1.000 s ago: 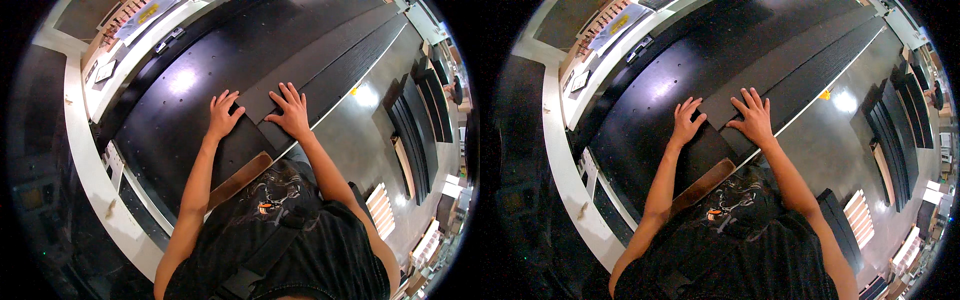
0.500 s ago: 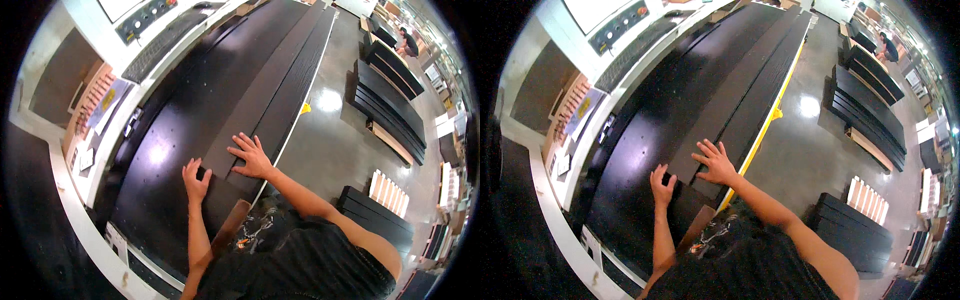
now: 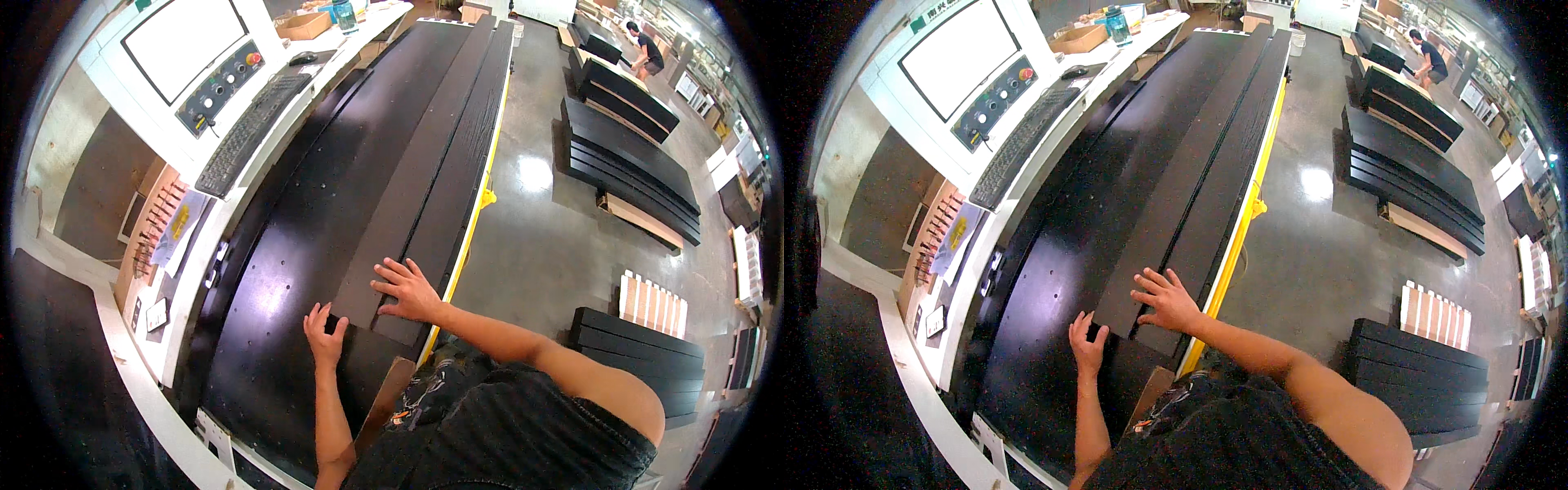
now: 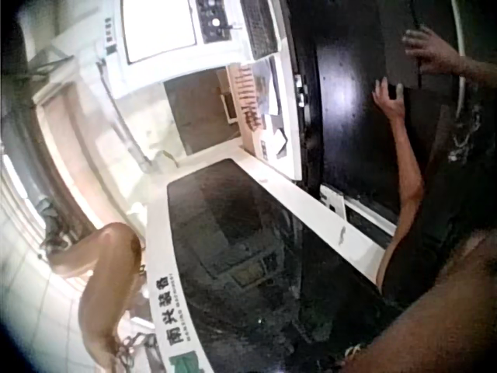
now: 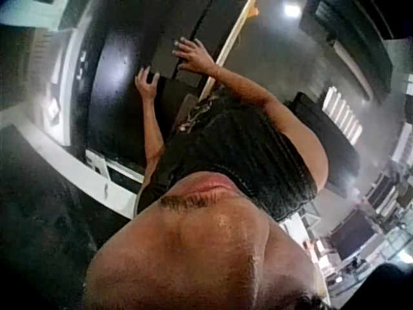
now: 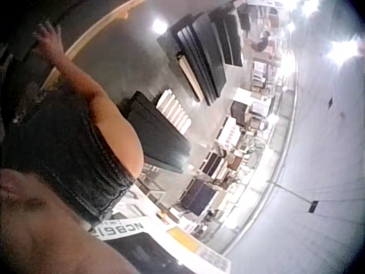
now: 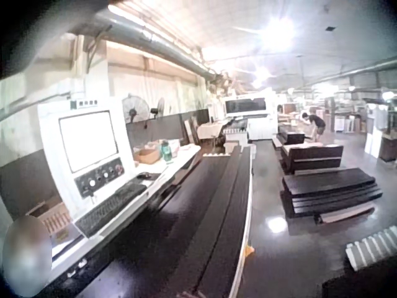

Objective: The person uses a handheld air nozzle to blow dust off black wood boards on a conveyor belt, then lifts the boards one at a time and stacks them onto a pile on the floor.

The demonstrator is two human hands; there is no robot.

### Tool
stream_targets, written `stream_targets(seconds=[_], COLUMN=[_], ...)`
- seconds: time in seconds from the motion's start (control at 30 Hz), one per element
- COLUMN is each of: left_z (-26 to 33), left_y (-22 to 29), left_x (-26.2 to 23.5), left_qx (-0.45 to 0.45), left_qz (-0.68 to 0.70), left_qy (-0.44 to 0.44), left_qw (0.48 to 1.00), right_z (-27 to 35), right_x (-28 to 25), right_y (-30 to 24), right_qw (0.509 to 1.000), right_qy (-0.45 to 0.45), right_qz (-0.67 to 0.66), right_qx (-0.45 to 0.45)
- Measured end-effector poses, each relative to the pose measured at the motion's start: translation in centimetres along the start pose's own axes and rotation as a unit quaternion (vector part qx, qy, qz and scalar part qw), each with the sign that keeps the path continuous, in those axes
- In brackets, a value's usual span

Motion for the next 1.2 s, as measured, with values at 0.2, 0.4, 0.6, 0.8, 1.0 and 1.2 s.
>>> stream_targets(seconds=[0.2,0.4,0.6,0.8,1.0,1.2], left_z=[-0.2,0.3,0.2,0.1,-0.1,0.3], left_y=[0.6,0.3,1.3,0.6,-0.3,-1.1], left_x=[0.0,0.1,0.2,-0.6,-0.3,-0.6], left_qx=[-0.007,-0.015,-0.034,-0.012,-0.019,-0.009], left_qz=[0.002,0.004,0.017,0.025,0.051,0.061], left_qy=[-0.016,0.014,0.053,0.069,0.075,0.082], left_qw=[1.0,1.0,0.998,0.997,0.996,0.995], right_z=[0.2,-0.1,0.1,-0.5,-0.9,-0.7], right_x=[-0.2,-0.2,-0.6,-0.1,0.8,0.6], right_y=[0.2,-0.1,-0.1,-0.6,0.3,-0.5], right_qw=[1.0,0.999,0.999,0.998,0.993,0.994], right_qy=[0.011,0.025,0.033,0.032,0.089,0.071], right_qz=[-0.001,-0.014,-0.04,-0.06,-0.076,-0.088], right_qx=[-0.012,-0.015,0.016,-0.001,0.002,0.003])
Point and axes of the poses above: each hand's wrist, its own z-axis away from the middle knuckle, its own x-axis out of the palm, y = z × x, the point moved 1 cm from there along -z, towards the middle knuckle, and after that the axes turned 2 degrees about y, right-handed, at the moved point
